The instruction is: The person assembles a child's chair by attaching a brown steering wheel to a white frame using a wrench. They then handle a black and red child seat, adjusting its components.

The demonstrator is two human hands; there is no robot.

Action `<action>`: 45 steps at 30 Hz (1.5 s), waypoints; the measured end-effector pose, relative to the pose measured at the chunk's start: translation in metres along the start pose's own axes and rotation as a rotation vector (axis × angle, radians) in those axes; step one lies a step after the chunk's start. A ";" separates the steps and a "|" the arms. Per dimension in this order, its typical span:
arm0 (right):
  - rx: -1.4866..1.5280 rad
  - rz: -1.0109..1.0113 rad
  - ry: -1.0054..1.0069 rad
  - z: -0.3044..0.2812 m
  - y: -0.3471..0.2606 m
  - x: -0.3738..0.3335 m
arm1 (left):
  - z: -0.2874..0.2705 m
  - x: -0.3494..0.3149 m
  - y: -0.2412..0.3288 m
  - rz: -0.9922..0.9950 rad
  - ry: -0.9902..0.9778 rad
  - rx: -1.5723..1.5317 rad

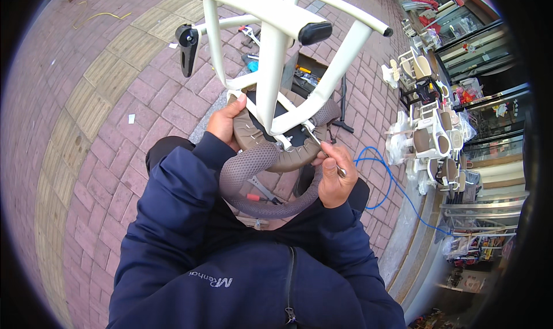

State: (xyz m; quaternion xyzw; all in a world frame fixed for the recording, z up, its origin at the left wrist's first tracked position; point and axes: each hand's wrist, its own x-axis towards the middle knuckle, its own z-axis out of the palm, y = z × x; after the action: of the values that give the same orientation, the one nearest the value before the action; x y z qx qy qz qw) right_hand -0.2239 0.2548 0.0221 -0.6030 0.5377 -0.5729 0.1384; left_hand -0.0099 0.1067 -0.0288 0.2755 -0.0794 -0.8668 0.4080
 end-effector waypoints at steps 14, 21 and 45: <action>0.076 -0.035 -0.010 -0.012 -0.014 0.017 | -0.001 0.004 -0.004 -0.031 -0.048 -0.006; -0.155 0.156 -0.248 -0.028 -0.040 0.062 | -0.007 0.010 -0.007 -0.006 -0.061 0.031; 0.168 0.310 -0.013 -0.008 -0.015 0.004 | -0.003 -0.002 0.006 -0.034 0.028 0.028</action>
State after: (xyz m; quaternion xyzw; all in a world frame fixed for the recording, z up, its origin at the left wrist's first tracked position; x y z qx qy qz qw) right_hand -0.2245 0.2613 0.0381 -0.5028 0.5734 -0.5839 0.2782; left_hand -0.0031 0.1041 -0.0280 0.2945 -0.0810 -0.8684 0.3905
